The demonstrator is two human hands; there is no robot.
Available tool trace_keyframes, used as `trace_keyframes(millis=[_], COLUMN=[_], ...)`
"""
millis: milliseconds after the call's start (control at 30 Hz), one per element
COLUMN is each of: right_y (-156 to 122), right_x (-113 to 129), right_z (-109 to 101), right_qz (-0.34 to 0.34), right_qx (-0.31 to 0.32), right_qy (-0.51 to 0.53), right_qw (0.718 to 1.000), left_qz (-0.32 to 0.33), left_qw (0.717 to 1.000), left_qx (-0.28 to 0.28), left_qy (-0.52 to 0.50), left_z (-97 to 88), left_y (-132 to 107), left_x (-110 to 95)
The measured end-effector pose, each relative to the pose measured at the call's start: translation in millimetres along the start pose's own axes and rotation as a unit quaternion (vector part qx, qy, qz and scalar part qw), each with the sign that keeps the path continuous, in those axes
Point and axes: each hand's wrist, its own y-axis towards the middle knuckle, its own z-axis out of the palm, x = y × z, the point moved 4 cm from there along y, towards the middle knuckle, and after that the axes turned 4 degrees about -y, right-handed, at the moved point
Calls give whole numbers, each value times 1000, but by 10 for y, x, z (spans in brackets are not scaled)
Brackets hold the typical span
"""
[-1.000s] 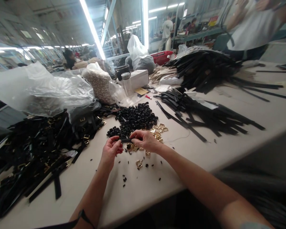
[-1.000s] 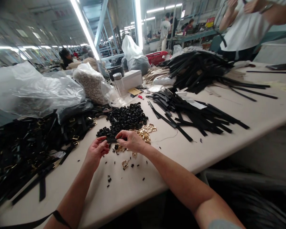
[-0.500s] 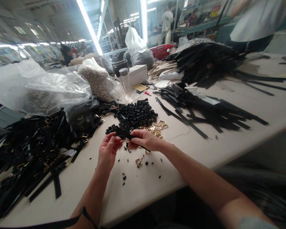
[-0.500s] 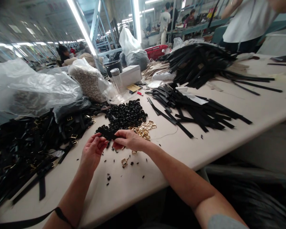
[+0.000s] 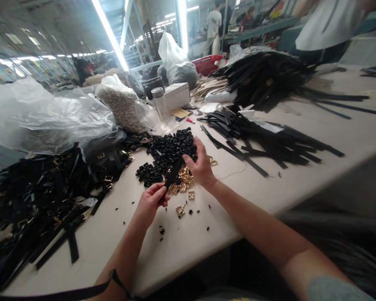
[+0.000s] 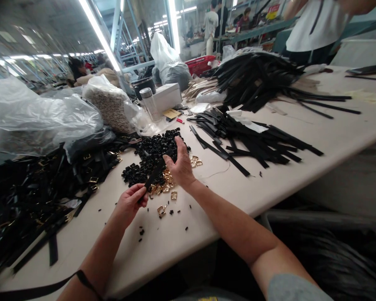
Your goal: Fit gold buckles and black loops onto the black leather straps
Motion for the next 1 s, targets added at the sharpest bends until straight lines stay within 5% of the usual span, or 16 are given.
trace_keyframes(millis=[67, 133, 200, 267, 467, 1000], right_y=[11, -76, -203, -279, -270, -264], right_x=[125, 188, 163, 95, 22, 75], right_z=[-34, 80, 224, 318, 317, 283], right_qz=[-119, -210, -237, -215, -117, -156], right_qx=[56, 203, 331, 380, 372, 316], right_qy=[-117, -161, -167, -159, -48, -109], right_qw=[984, 943, 898, 886, 920, 929], left_qz=[-10, -25, -36, -45, -64, -78], left_qw=[1000, 999, 999, 998, 995, 993], left_qx=[10, 22, 31, 40, 40, 26], left_qy=[-11, -19, -26, -35, -61, -82], left_z=[-31, -46, -56, -64, -80, -156], left_y=[4, 5, 6, 7, -9, 1], left_x=[-10, 0, 13, 17, -33, -64])
